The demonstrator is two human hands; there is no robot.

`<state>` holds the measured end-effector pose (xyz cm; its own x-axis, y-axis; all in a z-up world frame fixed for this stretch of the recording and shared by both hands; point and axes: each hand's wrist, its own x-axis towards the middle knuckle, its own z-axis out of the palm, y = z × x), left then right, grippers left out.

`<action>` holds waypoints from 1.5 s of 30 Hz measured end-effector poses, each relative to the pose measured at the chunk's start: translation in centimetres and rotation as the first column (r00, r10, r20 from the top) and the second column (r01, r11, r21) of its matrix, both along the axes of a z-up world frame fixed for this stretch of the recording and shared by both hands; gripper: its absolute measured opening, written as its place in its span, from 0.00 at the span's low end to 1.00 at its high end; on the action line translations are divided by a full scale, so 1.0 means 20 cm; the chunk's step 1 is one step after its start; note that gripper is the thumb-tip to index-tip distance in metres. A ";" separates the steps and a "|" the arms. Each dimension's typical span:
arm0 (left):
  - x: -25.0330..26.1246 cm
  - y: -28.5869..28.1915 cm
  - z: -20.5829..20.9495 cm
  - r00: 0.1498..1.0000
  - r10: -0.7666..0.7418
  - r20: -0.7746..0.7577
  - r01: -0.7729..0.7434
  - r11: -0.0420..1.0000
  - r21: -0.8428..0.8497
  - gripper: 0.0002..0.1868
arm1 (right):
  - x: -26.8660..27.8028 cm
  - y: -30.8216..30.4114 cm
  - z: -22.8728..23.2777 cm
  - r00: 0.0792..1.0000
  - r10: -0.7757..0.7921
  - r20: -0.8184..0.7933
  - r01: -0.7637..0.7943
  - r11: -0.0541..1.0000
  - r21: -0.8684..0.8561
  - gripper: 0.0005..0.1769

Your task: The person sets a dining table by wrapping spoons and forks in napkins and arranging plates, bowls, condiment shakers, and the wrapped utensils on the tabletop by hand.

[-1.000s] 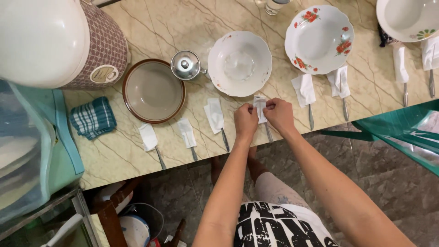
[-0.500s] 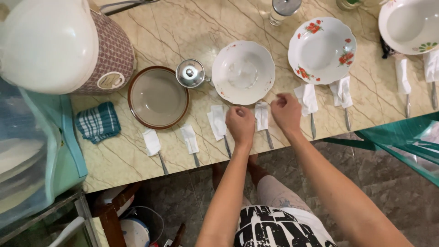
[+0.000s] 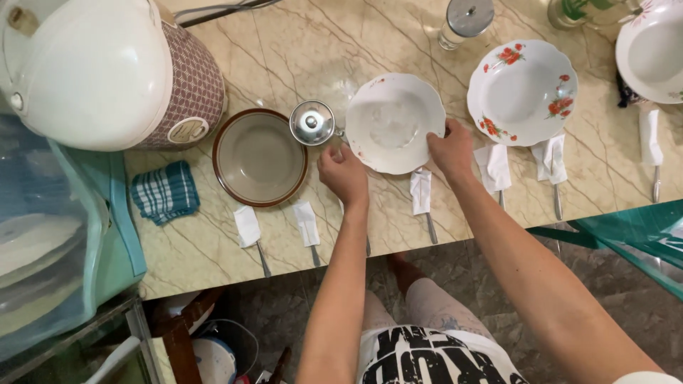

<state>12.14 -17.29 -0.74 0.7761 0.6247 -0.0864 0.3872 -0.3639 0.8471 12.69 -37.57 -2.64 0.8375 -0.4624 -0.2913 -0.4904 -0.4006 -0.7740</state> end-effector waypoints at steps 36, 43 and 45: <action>-0.07 -0.07 0.12 0.948 -0.186 0.259 0.132 0.968 0.214 0.16 | -0.08 0.01 0.04 0.985 0.033 0.167 0.002 0.979 -0.205 0.26; -0.08 -0.12 0.23 0.928 -0.317 0.198 0.300 0.947 0.110 0.13 | -0.16 -0.12 0.15 0.952 0.017 0.306 0.073 0.957 -0.281 0.21; -0.11 -0.11 0.25 0.913 -0.356 0.202 0.346 0.935 0.083 0.12 | -0.15 -0.21 0.19 0.918 0.054 0.393 0.126 0.899 -0.419 0.17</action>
